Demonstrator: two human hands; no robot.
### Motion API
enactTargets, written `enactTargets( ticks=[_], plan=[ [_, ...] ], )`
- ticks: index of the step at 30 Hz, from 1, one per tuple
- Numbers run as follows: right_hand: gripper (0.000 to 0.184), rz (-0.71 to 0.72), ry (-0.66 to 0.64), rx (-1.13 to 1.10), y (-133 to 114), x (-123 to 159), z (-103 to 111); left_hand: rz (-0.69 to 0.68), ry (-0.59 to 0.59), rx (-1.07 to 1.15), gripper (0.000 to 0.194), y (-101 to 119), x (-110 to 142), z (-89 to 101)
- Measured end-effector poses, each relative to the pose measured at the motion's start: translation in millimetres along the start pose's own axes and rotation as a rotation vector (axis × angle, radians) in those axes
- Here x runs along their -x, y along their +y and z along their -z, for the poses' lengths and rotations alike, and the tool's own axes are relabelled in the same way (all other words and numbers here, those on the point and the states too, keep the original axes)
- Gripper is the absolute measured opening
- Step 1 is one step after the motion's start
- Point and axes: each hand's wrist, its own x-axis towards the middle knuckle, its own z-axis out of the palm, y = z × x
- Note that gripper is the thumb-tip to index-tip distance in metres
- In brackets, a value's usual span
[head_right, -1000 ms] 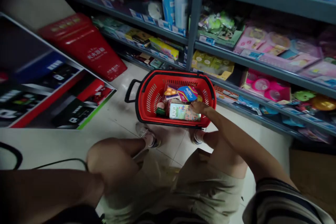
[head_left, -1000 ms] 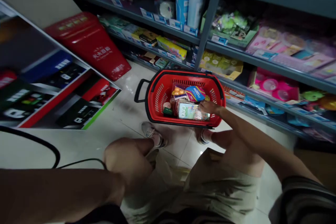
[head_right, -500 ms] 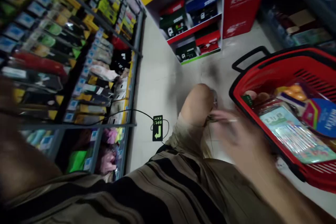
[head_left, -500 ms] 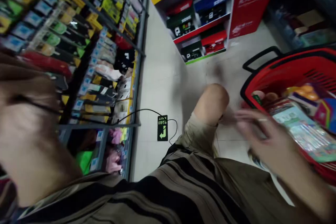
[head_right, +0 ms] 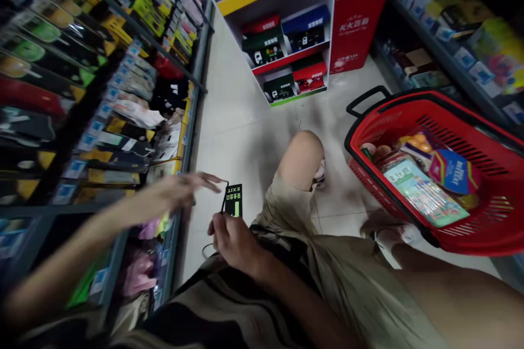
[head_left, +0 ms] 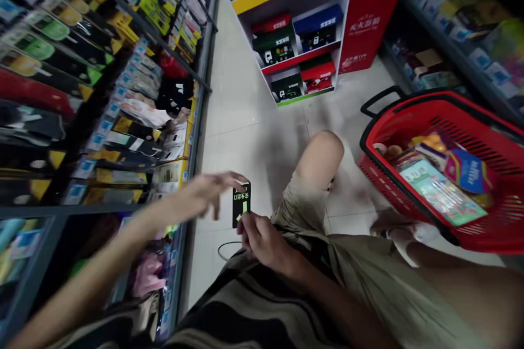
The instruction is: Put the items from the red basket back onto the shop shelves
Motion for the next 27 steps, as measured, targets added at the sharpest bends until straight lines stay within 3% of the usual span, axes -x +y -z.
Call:
enactTargets(
  ticks=[3, 5, 7, 9, 11, 13, 15, 17, 19, 21, 23, 25, 27],
  plan=[
    [0.057, 0.014, 0.281, 0.416, -31.4, 27.8, 38.0, -0.023, -0.437, -0.083, 0.032, -77.6, 1.5, -67.4],
    [0.049, 0.057, 0.473, 0.626, -47.4, 36.2, 65.0, -0.178, -0.537, -0.09, 0.035, -123.0, 8.9, -108.9],
    [0.041, 0.19, 0.518, 0.71, -57.1, 38.1, 86.2, -0.288, -0.5, -0.171, 0.037, -146.6, 14.9, -130.0],
    [0.043, 0.356, 0.413, 0.6, -60.9, 35.9, 98.9, -0.399, -0.416, -0.304, 0.033, -145.8, 18.0, -125.4],
    [0.052, 0.463, 0.342, 0.345, -61.6, 30.9, 104.6, -0.554, -0.367, -0.423, 0.025, -127.4, 21.2, -102.6],
    [0.057, 0.503, 0.392, 0.108, -63.6, 23.0, 107.3, -0.727, -0.376, -0.49, 0.019, -101.9, 27.4, -75.4],
    [0.059, 0.511, 0.487, 0.05, -69.9, 12.5, 107.8, -0.906, -0.318, -0.505, 0.018, -77.3, 34.5, -54.7],
    [0.06, 0.488, 0.506, 0.165, -78.3, 2.0, 102.6, -1.111, -0.111, -0.425, 0.02, -56.6, 37.0, -42.9],
    [0.054, 0.464, 0.388, 0.319, -82.6, -4.8, 87.3, -1.22, 0.153, -0.26, 0.031, -38.6, 30.7, -37.6],
    [0.047, 0.451, 0.177, 0.373, -76.2, -4.8, 63.4, -1.108, 0.24, -0.097, 0.045, -23.4, 16.2, -37.2],
    [0.041, 0.404, 0.031, 0.336, -57.9, 3.5, 39.5, -0.822, 0.091, 0.03, 0.057, -15.4, -1.5, -42.2],
    [0.039, 0.313, 0.044, 0.299, -32.8, 19.1, 27.4, -0.478, -0.142, 0.175, 0.061, -19.6, -17.1, -53.5],
    [0.037, 0.234, 0.145, 0.303, -9.6, 37.9, 31.9, -0.191, -0.286, 0.386, 0.059, -35.6, -27.3, -70.2]
  ],
)
